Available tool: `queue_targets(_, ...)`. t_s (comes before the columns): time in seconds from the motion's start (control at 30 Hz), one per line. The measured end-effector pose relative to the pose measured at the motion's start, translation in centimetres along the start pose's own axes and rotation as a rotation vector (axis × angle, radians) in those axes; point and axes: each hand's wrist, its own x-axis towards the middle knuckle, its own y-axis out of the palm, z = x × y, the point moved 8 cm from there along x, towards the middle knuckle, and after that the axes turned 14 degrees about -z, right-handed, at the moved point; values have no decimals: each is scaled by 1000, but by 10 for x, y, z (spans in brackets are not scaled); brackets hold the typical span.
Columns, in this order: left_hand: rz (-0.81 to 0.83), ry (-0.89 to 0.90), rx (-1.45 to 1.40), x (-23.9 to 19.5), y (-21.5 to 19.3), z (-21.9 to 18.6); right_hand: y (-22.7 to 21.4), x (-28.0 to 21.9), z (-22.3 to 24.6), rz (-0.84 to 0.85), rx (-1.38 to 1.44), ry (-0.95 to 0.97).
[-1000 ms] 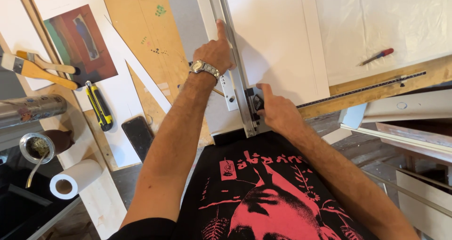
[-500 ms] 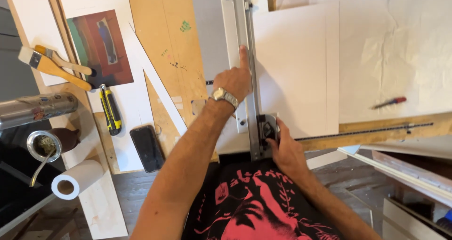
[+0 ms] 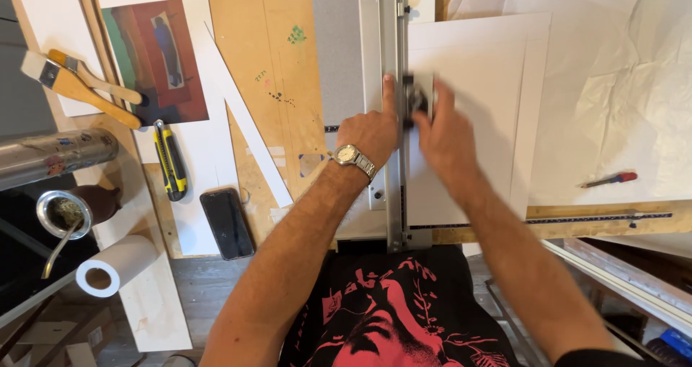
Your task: Cutting a rectangular opening in a matboard using a professional mat cutter.
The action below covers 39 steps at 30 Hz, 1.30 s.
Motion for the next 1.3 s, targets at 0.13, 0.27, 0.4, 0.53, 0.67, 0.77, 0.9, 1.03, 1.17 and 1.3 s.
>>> queue_targets(0.13,-2,-26,84,11,17,5,0,71,13,-30,78,2)
queue_targets(0.27,36,-39,98,11,17,4,-1,86,19,-14,77,-3)
queue_targets(0.4,75,-35,103,9,11,1,-6,84,25,52,23,82)
queue_targets(0.53,65,-41,99,8,10,2,-12,86,42,35,-7,50)
queue_targets(0.67,55,-53,93,9,10,1,-5,87,44,39,-147,53)
queue_targets(0.77,43,-65,94,11,15,3,3,89,41,27,-205,-7)
queue_targets(0.9,37,-92,80,6,8,0,-15,88,39,84,-106,61)
queue_targets(1.03,-42,-100,74,3,9,4,-68,65,-34,-90,-10,103)
queue_targets(1.17,-39,-215,42,-18,2,1,-167,33,-138,-256,-101,229)
queue_targets(1.3,-246,-349,-92,-44,14,-1,-245,15,-202,-320,-169,368)
